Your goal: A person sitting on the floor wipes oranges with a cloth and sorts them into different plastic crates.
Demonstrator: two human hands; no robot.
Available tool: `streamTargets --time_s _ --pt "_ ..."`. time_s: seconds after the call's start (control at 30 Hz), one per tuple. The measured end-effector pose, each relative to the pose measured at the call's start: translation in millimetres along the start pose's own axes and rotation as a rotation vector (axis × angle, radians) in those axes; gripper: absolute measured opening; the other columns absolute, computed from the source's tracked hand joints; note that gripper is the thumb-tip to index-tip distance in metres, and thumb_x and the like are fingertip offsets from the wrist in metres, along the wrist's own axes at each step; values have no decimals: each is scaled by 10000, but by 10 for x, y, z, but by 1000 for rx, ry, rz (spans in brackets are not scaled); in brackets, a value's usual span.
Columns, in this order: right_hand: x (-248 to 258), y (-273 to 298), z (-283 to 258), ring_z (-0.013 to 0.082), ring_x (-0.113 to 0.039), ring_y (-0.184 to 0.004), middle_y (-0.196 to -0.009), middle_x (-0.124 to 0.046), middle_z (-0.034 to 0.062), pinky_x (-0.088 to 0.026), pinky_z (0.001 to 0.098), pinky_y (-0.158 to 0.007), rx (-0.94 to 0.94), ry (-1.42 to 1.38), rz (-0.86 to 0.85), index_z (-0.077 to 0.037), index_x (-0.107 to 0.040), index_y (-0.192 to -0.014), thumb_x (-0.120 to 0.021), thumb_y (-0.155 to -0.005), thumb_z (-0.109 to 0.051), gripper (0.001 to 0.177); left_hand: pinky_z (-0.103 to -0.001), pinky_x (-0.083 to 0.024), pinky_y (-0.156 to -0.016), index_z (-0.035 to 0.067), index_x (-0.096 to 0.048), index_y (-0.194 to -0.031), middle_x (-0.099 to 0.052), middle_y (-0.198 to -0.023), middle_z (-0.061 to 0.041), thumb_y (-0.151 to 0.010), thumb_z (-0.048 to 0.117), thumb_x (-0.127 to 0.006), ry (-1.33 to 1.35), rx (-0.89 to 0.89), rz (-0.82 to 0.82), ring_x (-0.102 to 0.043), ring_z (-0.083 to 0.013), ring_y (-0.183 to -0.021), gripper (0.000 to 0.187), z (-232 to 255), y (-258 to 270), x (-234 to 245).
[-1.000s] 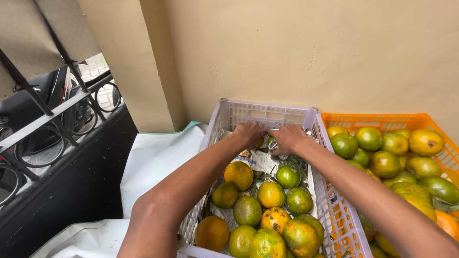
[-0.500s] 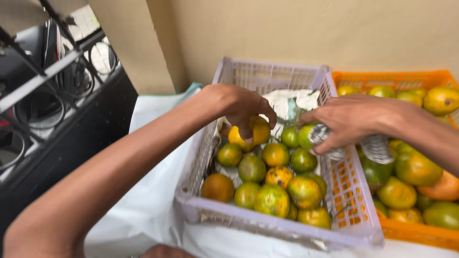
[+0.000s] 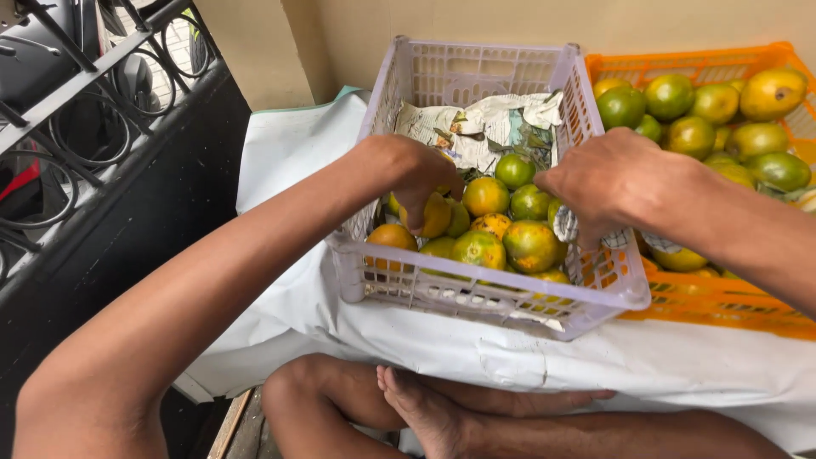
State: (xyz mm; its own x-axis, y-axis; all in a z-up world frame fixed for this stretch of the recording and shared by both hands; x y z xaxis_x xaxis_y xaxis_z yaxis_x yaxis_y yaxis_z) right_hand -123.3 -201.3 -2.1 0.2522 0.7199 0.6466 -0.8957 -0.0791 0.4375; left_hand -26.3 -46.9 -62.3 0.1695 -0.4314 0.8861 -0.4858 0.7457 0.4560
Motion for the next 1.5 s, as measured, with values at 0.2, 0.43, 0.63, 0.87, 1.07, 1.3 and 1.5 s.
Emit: streamTargets --time_s 0.2,0.43,0.63,0.87,1.07,1.3,1.5 --pt "115 389 -44 157 -762 -944 -1051 -796 -101 -612 332 -833 -42 -90 23 -348 -578 -1304 -973 -601 -543 829 -409 -550 -919 250 -641 -1364 -690 -1258 -10 -545 402 -943 2 78 -36 -678 -268 -1050 885 -91 69 -35" --pt "62 704 42 249 -743 -994 -1145 -715 -4 -612 440 -917 -41 -253 258 -317 -496 -1393 -960 -597 -453 931 -491 -535 -1001 312 -576 -1436 -592 -1438 -82 -592 432 -912 160 207 -24 -662 -335 -1176 917 45 402 154" --pt "64 1064 87 330 -725 -931 -1214 -667 -9 -610 528 -746 -25 -325 679 -237 -526 -1408 -870 -556 -414 936 -445 -632 -809 65 -599 -1330 -693 -1240 -195 -929 186 -740 309 -121 774 -729 -336 -1016 443 411 756 626" --pt "-64 1695 0 315 -645 -919 -1152 -683 174 -507 421 -806 225 -852 1110 -5 -617 -1371 -876 -618 -108 803 -384 -552 -473 60 -465 -1082 -712 -713 -107 -898 670 -394 655 -5 1192 -714 -212 -568 642 1365 1344 571" --pt "-342 1870 -152 340 -624 -1027 -1217 -652 257 -512 436 -936 211 -848 1282 156 -572 -1397 -930 -706 -66 809 -279 -587 -368 24 -352 -1083 -725 -696 -94 -788 723 -520 918 -68 1264 -746 -151 -457 777 1579 1335 342" --pt "-624 1719 -466 317 -618 -1207 -1295 -607 210 -483 408 -1057 235 -1260 1209 39 -430 -1399 -838 -569 -4 926 -346 -678 -636 -79 -552 -1304 -765 -1068 -238 -805 594 -596 1019 -145 1133 -811 -267 -852 840 2113 1228 -32" --pt "-881 2062 -943 284 -636 -1211 -1331 -621 158 -500 347 -1023 138 -1320 1213 13 -454 -1375 -867 -537 -21 935 -303 -609 -836 67 -556 -1382 -733 -1222 -129 -804 337 -764 1287 -280 1148 -722 -200 -1003 672 2511 1409 -381"
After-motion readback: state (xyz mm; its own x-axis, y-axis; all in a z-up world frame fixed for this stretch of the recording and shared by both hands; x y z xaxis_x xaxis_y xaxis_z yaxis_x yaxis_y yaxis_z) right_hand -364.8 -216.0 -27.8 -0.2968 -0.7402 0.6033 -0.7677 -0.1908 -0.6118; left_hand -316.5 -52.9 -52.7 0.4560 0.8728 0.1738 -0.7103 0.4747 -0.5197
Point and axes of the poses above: each hand's wrist, its own y-axis away from the middle knuckle, its own x-axis out of the back of the hand, z = x × y, the point moved 5 cm from there along -y, towards the middle knuckle
